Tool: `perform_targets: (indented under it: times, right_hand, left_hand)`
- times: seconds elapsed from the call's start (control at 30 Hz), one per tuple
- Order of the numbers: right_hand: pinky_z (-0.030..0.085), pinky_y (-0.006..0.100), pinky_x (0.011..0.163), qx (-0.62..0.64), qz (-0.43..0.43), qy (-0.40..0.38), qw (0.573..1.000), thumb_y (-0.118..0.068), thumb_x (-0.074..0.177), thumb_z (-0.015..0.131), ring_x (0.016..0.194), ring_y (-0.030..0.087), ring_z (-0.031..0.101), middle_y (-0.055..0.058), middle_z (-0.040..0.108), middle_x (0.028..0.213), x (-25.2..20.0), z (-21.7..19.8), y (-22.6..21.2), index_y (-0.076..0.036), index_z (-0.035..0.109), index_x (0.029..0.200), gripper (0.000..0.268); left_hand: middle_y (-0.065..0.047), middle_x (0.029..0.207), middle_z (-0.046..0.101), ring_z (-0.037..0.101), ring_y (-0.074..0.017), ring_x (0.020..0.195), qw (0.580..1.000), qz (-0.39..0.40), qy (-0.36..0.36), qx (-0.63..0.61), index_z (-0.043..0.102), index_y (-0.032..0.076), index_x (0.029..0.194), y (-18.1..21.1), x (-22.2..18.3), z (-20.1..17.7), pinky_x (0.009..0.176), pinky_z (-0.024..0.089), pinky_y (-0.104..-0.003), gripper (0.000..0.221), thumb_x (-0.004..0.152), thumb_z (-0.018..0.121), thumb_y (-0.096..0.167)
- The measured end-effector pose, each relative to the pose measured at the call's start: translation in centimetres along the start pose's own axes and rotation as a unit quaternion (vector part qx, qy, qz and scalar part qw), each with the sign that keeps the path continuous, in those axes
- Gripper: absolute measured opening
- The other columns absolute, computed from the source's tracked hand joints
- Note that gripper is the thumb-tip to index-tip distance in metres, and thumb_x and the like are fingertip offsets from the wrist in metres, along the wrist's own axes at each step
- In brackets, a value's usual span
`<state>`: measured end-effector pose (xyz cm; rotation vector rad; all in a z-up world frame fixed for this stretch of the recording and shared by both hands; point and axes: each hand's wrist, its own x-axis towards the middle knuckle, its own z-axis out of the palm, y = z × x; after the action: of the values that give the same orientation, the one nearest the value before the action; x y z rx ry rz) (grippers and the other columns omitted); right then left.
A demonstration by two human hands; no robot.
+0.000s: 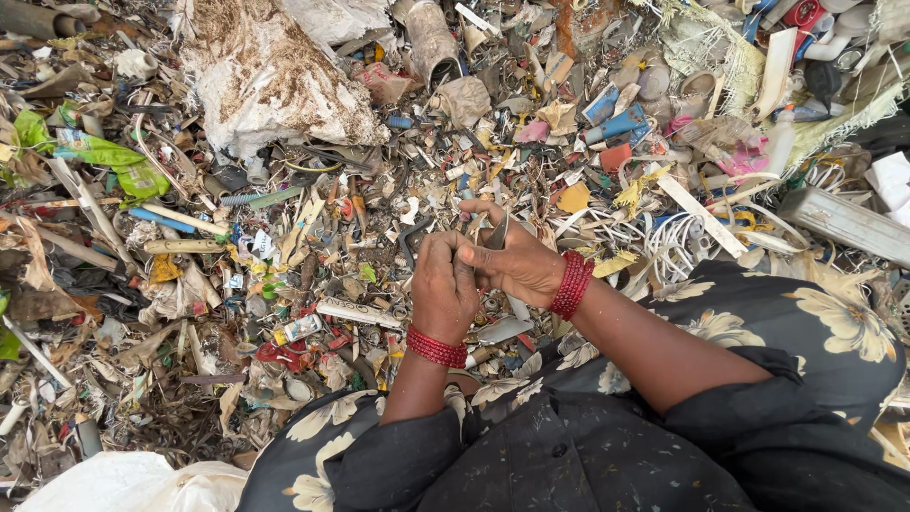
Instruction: The person sorts through a pile of waste, handling and cleaning pieces of plastic, cardboard, and a metal pipe by hand and using a thin tool to scrape off debris before placing items into a white bag.
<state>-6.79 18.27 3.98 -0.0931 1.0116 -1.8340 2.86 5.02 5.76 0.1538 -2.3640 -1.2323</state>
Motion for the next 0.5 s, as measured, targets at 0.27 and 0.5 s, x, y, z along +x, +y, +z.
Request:
perform_targets:
  times: [0.27,0.5]
  right_hand:
    - [0.056,0.030,0.083,0.017,-0.042,-0.152,0.987,0.009,0.088,0.072,0.100,0.014,0.064,0.005,0.060,0.115,-0.6,0.0,-0.3,-0.009,0.030,0.153,0.080]
    - [0.060,0.033,0.097,0.023,0.019,-0.116,0.993,0.015,0.075,0.052,0.117,0.014,0.067,0.003,0.061,0.132,-1.3,0.6,-2.3,-0.010,0.036,0.152,0.082]
  left_hand:
    - [-0.012,0.083,0.059,0.059,-0.0211,0.072,0.948,-0.272,0.063,-0.150,0.057,0.003,0.101,-1.6,-0.1,-0.4,0.068,0.050,-0.039,0.025,0.111,0.047,0.024]
    - [-0.008,0.122,0.067,0.065,-0.0155,0.111,0.963,-0.131,-0.049,-0.229,0.060,-0.002,0.129,-3.0,0.3,-2.1,0.094,0.053,-0.027,0.033,0.109,0.059,0.024]
